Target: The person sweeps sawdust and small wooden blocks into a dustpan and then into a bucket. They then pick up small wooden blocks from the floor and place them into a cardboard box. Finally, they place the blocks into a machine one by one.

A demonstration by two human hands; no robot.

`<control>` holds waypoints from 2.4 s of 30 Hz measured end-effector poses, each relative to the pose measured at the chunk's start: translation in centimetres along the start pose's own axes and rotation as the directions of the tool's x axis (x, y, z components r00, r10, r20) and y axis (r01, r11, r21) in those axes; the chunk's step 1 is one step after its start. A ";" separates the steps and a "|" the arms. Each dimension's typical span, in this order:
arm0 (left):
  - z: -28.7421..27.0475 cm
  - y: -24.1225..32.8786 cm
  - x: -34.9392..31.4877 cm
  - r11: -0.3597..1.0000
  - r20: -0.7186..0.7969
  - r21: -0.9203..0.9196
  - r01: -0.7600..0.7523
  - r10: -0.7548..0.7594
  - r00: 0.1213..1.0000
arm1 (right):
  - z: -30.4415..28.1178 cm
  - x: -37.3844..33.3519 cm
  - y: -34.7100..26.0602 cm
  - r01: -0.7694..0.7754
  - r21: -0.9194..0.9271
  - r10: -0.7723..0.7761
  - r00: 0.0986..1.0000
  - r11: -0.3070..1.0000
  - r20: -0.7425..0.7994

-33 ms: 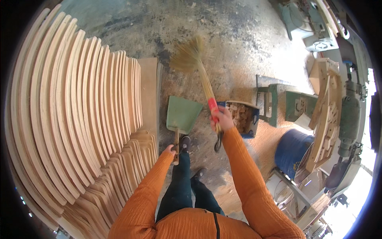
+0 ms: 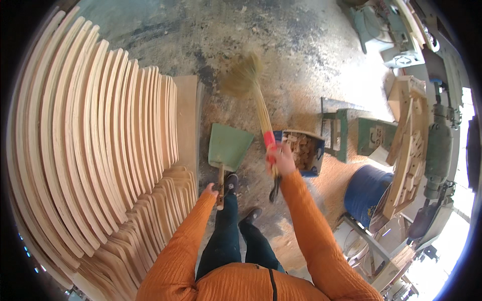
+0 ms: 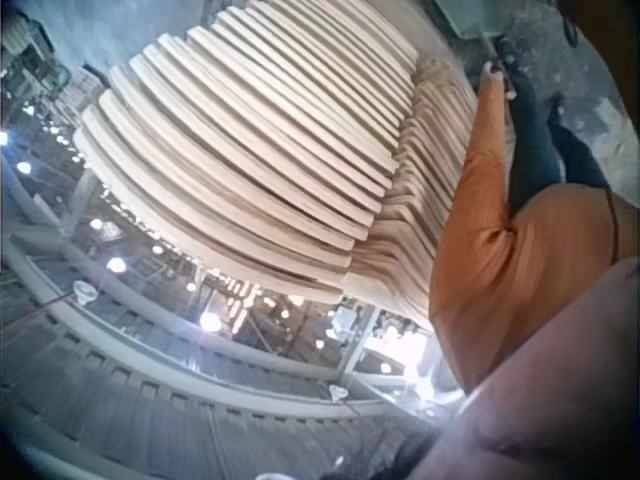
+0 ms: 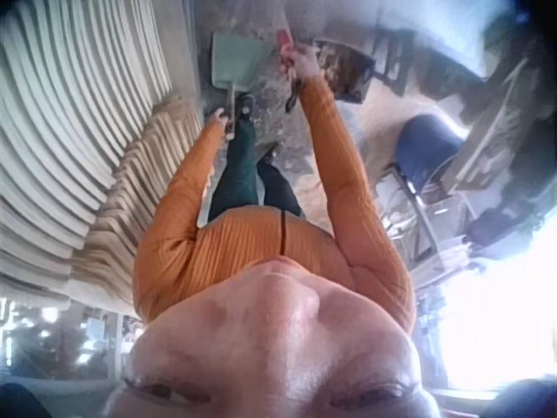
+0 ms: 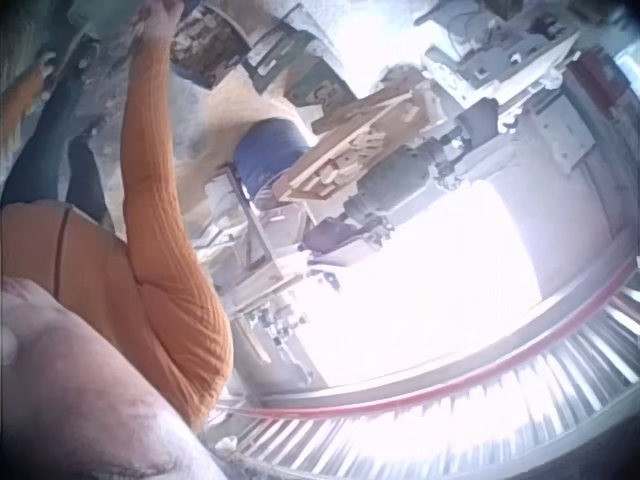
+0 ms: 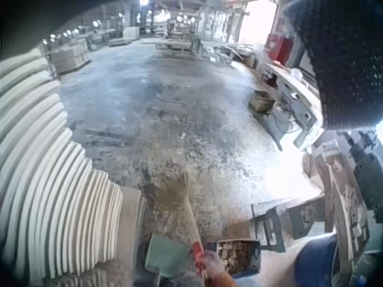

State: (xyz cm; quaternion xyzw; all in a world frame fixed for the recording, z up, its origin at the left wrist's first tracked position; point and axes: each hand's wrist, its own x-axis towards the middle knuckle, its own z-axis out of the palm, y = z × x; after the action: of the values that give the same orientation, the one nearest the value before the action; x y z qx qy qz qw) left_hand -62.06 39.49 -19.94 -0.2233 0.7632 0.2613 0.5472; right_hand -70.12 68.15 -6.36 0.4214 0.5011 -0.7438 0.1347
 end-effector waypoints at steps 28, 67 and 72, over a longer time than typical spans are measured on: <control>21.5 24.9 17.3 0.852 0.143 0.511 -0.115 0.048 0.989 | -16.1 18.6 -2.9 -0.088 0.521 -0.034 0.975 0.849 0.219; 11.4 3.5 -7.1 0.858 0.220 0.409 -0.312 0.239 0.946 | -27.6 -47.7 10.1 -0.088 0.688 0.371 0.887 0.721 -0.275; 11.3 1.8 -9.8 0.821 0.207 0.450 -0.352 0.288 0.935 | -25.6 -32.3 9.1 -0.146 0.710 0.156 0.986 0.689 0.051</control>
State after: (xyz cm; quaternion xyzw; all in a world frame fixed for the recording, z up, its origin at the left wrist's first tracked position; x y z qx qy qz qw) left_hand -52.07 48.67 -13.34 0.0684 0.7932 0.1659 0.5819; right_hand -32.25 78.76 8.84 0.4852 0.1401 -0.8629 0.0189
